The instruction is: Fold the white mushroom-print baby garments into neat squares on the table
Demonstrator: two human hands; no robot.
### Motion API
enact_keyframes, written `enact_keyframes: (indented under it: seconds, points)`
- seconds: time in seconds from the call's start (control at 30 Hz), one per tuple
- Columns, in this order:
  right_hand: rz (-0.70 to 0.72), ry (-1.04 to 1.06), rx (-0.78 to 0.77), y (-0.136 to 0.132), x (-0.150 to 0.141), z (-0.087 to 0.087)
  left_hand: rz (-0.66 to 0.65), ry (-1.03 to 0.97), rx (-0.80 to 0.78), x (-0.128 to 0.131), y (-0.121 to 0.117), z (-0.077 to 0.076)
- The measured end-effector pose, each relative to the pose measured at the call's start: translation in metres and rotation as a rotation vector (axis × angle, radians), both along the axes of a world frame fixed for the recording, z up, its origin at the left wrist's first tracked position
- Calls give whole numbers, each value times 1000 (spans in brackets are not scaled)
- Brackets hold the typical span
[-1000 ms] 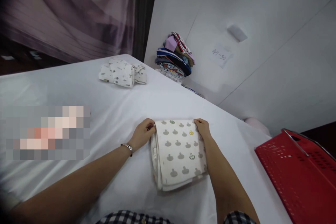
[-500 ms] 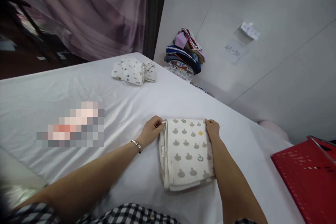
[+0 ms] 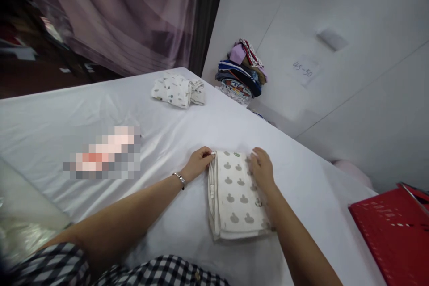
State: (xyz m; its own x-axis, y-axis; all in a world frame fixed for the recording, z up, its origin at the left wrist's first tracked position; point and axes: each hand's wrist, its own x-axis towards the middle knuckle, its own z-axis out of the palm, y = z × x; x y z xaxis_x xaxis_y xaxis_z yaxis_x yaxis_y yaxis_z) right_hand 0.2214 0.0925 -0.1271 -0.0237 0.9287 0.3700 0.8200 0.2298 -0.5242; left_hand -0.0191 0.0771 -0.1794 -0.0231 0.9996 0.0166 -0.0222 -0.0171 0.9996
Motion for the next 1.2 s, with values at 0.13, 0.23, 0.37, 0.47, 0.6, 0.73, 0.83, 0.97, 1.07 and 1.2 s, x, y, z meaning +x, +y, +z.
enact_keyframes:
  seconds: [0.13,0.23,0.37,0.47,0.6,0.73,0.83,0.97,1.07,1.2]
  points:
    - [217,-51,-149,-51,-65,16,13,48,19,0,0,0]
    - [213,-191,-244,-70,-93,17,2,42,33,0,0,1]
    - [192,-197,-302,-65,-92,9,0,41,55,0,0,1]
    - [178,-26,-335,-59,-84,7,-1,45,47,0,-1,2]
    - [134,-56,-364,-63,-88,8,-12,47,43,0,-1,5]
    - [85,-244,-362,-67,-96,6,-11,59,40,0,-2,6]
    - [143,-83,-370,-65,-92,1,-5,78,41,-1,-2,6]
    - [141,298,-501,-62,-80,-6,-4,100,43,-1,-2,7]
    - [102,423,-492,-65,-77,-9,-17,118,48,-2,-5,9]
    - [68,505,-417,-69,-79,-5,-32,193,89,-4,-10,12]
